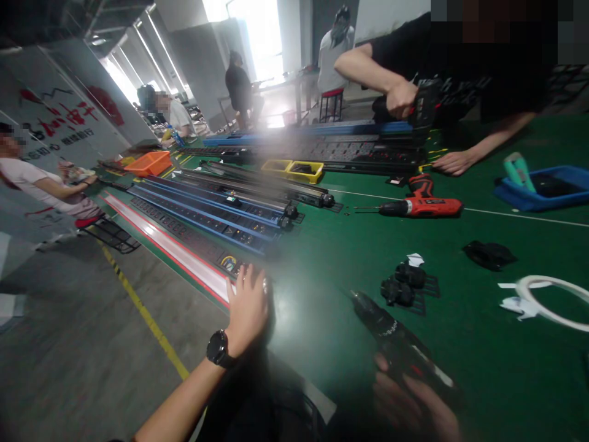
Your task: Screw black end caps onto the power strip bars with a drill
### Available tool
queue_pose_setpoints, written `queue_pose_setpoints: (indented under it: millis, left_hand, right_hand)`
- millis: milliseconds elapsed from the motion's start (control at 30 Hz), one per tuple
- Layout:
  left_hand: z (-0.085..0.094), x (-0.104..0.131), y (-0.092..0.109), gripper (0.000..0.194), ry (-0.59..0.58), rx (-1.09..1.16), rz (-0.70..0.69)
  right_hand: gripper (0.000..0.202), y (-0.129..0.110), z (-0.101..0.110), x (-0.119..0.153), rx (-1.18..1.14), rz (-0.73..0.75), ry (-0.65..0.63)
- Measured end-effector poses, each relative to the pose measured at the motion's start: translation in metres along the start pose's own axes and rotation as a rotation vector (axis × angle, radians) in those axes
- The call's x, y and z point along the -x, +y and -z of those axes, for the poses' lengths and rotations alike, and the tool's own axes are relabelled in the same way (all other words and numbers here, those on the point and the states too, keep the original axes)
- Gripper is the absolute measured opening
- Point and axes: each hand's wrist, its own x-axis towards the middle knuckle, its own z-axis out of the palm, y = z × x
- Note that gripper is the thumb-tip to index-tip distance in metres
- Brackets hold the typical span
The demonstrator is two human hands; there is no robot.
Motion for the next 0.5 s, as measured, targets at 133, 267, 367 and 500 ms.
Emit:
queue_pose_setpoints:
  millis: [133, 267, 367, 500]
  left_hand:
    - [-0.003, 0.017, -0.016, 0.061, 0.118, 0.094, 0.090]
    - [-0.003, 0.034, -0.054, 0.070, 0.184, 0.104, 0.262]
    - [-0.001, 0.027, -0.084, 0.060, 0.231, 0.134, 0.280]
    - [0.007, -0.023, -0.107, 0.035, 0.301, 0.263, 0.140]
  right_hand:
    - [0.031, -0.001, -0.001, 0.000, 0.048, 0.005, 0.001]
    - [0.034, 0.000, -0.007, -0.004, 0.108, -0.007, -0.051]
    - [0.031, 0.001, -0.020, -0.019, 0.135, -0.034, -0.133]
    - [0.026, 0.005, -0.041, -0.058, 0.094, -0.139, -0.162]
